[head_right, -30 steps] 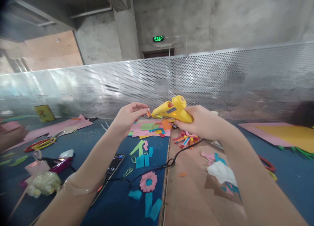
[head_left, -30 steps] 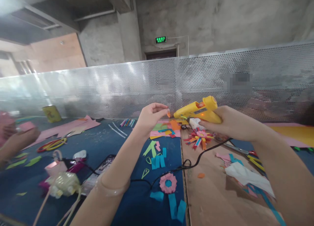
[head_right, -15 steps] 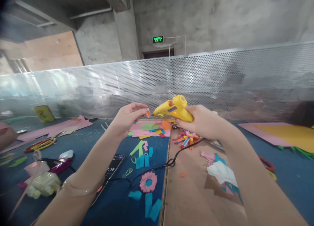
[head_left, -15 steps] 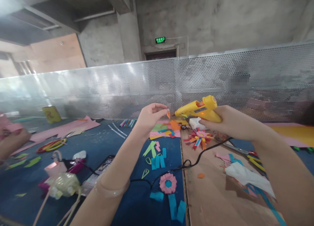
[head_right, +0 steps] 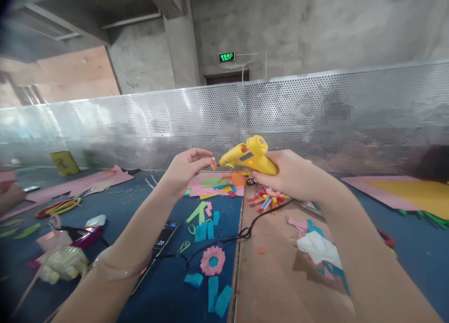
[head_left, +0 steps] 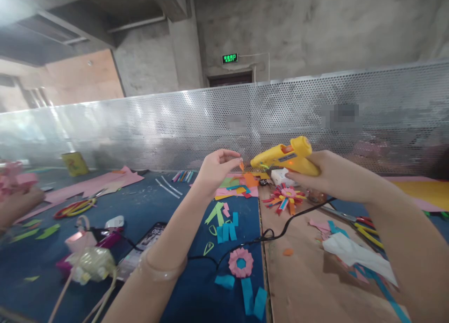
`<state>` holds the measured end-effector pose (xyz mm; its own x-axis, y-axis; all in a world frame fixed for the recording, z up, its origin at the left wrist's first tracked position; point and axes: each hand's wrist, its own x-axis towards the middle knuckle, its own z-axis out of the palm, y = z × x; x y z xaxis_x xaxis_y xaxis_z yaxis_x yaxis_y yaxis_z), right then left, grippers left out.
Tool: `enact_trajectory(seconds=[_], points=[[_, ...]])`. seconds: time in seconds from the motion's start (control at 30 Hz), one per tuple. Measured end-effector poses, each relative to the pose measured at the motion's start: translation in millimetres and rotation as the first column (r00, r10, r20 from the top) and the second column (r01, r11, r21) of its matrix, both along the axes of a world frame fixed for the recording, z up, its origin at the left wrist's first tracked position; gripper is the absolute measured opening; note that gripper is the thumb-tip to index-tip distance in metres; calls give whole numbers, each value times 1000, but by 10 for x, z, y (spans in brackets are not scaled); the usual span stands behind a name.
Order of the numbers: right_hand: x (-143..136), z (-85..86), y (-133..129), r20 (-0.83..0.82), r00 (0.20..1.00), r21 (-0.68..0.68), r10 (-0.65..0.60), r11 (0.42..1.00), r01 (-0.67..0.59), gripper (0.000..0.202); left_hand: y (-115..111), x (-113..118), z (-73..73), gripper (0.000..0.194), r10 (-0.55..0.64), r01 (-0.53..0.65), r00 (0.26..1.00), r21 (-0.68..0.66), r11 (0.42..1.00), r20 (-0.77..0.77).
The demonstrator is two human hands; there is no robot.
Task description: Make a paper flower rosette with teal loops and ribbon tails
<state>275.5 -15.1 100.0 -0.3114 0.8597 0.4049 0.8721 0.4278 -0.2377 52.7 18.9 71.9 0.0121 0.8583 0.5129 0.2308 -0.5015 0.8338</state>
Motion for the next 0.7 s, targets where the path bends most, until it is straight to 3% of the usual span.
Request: enact_trajectory(seconds=[0.37, 0.7], points=[[-12, 38, -81, -24, 994, 94, 109, 990, -106, 26, -38, 54, 13, 19, -6, 7, 1000, -26, 1000, 22], [-18, 30, -65, 15, 1000, 8, 18, 1000, -18, 27, -8, 2, 4, 21, -25, 31, 995, -51, 998, 98]])
